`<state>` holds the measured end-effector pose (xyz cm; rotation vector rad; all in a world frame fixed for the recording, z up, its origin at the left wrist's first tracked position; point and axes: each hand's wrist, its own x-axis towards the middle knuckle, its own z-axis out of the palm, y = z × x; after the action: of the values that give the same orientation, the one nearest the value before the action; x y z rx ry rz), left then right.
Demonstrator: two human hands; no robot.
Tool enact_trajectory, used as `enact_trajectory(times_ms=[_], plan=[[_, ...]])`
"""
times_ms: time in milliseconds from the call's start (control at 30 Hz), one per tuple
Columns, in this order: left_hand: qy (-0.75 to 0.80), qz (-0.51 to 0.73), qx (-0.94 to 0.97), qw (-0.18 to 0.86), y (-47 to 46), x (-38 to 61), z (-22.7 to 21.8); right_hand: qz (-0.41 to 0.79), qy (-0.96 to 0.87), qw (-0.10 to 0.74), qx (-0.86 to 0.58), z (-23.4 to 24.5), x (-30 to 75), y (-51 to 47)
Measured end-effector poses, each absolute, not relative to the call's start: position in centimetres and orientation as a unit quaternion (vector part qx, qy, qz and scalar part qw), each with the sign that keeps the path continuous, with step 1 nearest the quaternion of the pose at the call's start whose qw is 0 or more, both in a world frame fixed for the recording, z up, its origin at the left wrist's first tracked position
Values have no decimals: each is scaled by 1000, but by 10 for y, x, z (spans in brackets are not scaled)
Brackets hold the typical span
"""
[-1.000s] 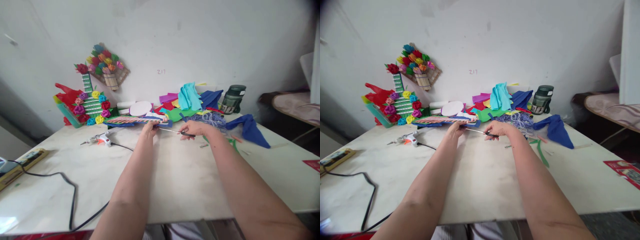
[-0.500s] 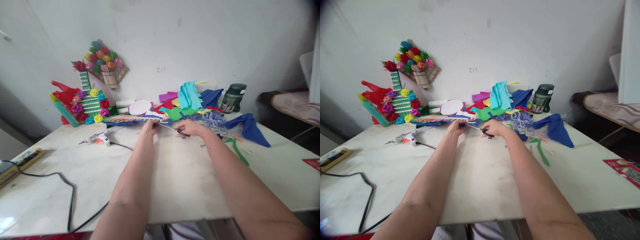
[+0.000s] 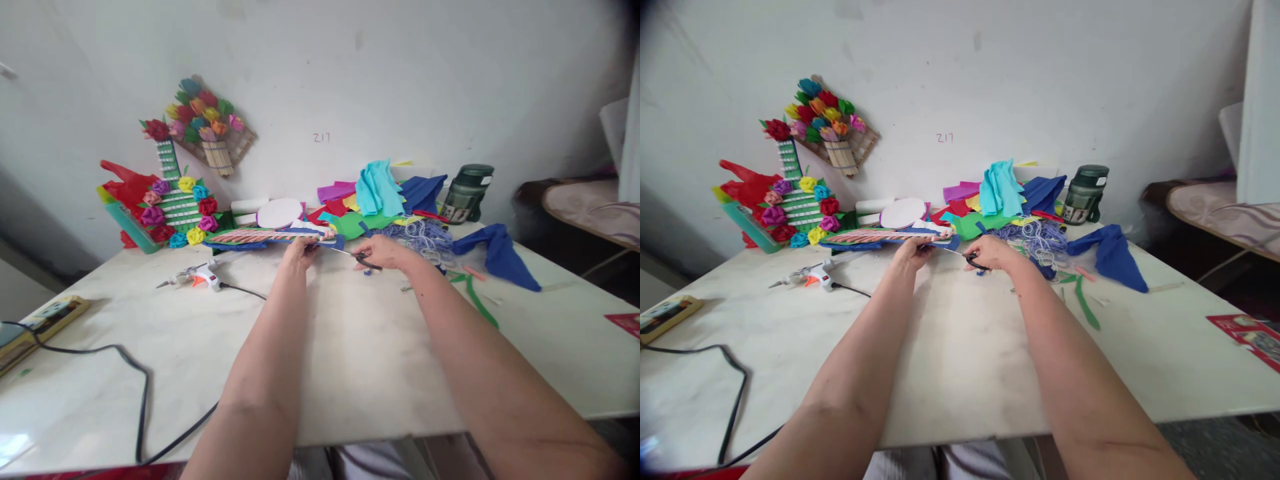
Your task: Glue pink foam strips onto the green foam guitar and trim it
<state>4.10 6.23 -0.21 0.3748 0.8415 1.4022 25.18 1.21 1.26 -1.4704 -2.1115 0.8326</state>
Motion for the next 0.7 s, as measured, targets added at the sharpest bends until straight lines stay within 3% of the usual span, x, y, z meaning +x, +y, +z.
enact_trajectory(times_ms=[700], plan=[[342, 621, 210, 673, 54, 36, -1, 321, -736, 275, -529, 11, 239, 11]])
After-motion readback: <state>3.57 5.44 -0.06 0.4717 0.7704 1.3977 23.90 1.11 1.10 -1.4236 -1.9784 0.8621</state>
